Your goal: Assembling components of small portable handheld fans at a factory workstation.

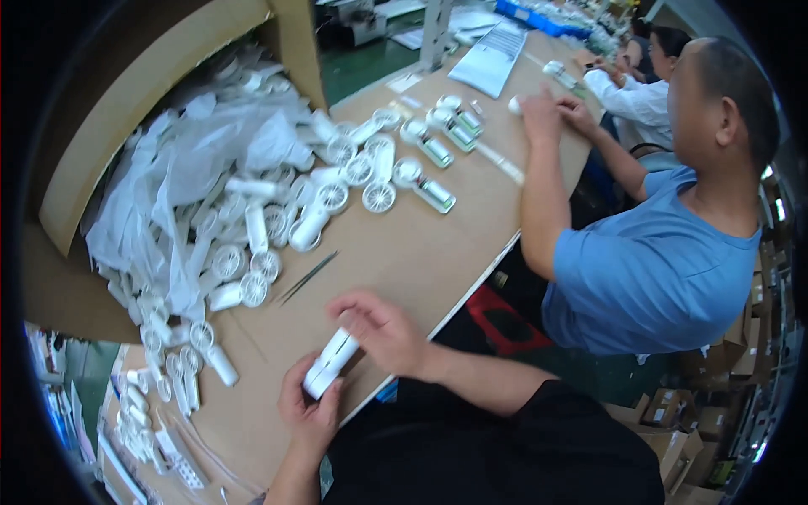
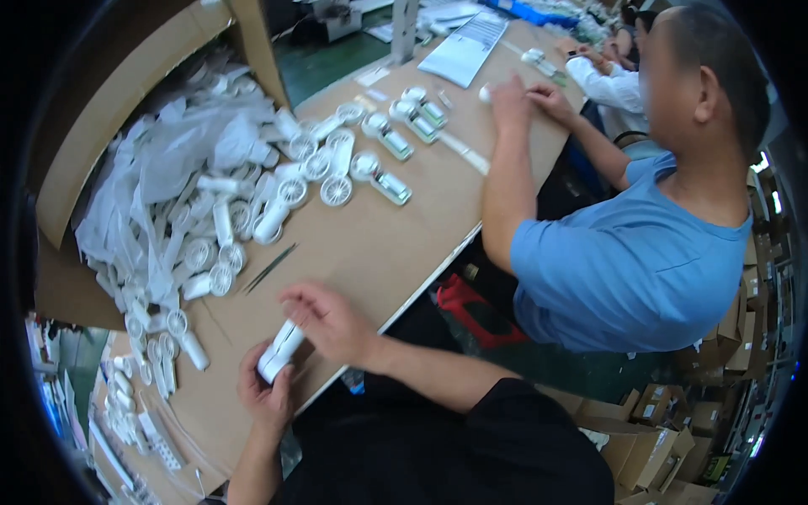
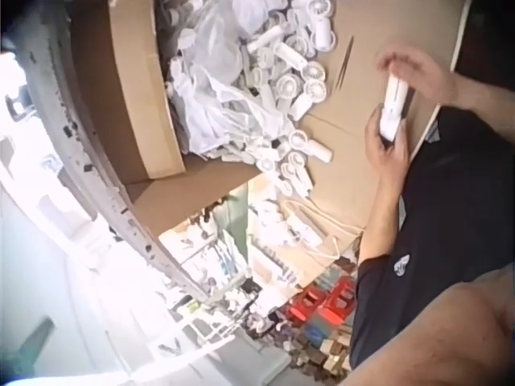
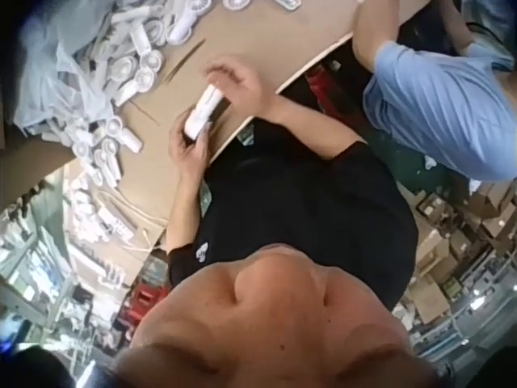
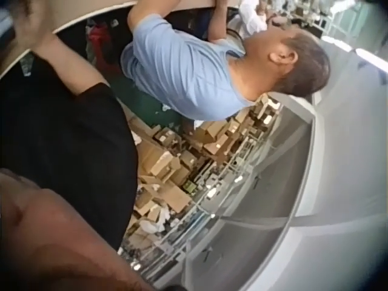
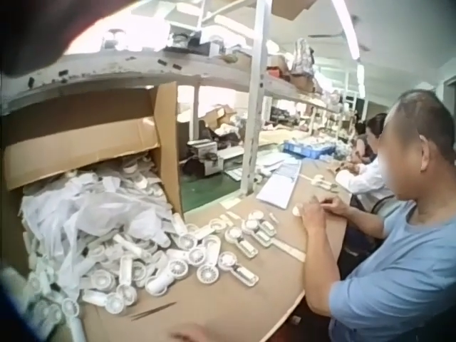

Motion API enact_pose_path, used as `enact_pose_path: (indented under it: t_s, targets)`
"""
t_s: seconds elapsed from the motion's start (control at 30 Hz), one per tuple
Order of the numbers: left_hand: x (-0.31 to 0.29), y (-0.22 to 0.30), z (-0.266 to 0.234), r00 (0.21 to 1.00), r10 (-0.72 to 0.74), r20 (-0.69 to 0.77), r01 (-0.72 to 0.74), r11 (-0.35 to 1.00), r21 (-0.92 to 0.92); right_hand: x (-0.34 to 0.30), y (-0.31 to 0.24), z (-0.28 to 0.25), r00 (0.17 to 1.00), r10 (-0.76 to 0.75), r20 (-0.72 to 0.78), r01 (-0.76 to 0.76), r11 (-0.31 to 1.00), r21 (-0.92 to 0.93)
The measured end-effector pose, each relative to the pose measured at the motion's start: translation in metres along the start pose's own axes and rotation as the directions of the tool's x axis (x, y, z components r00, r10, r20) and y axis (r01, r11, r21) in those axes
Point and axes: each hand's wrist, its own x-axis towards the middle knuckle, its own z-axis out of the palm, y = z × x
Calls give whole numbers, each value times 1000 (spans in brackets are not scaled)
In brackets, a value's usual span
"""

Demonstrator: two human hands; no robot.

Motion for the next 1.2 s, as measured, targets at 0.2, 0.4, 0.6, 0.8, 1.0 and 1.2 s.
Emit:
enact_pose_path:
  t_s: [0.2, 0.4, 0.6, 0.8, 1.0, 1.2]
  targets:
    - [41, 2, 31, 986, 50, 160, -46, 999, -27, 13, -6, -82, 872, -409, -268, 237, 833, -500]
    - [57, 0, 53, 974, 71, 215, -77, 997, 19, 51, -13, -163, 660, -738, -142, 72, 251, -965]
    - [60, 1, 56, 976, 77, 205, -82, 997, 15, 62, -18, -167, 787, -617, -18, 116, 177, -977]
    - [60, -3, 54, 973, 56, 223, -57, 998, -1, 67, -18, -169, 803, -593, -61, 105, 242, -965]
    - [62, -2, 51, 971, 31, 239, -19, 998, -52, 73, -15, -168, 818, -573, -53, 107, 241, -965]
    - [64, -4, 48, 963, 31, 268, -17, 998, -57, 75, -14, -167, 838, -544, -37, 123, 255, -959]
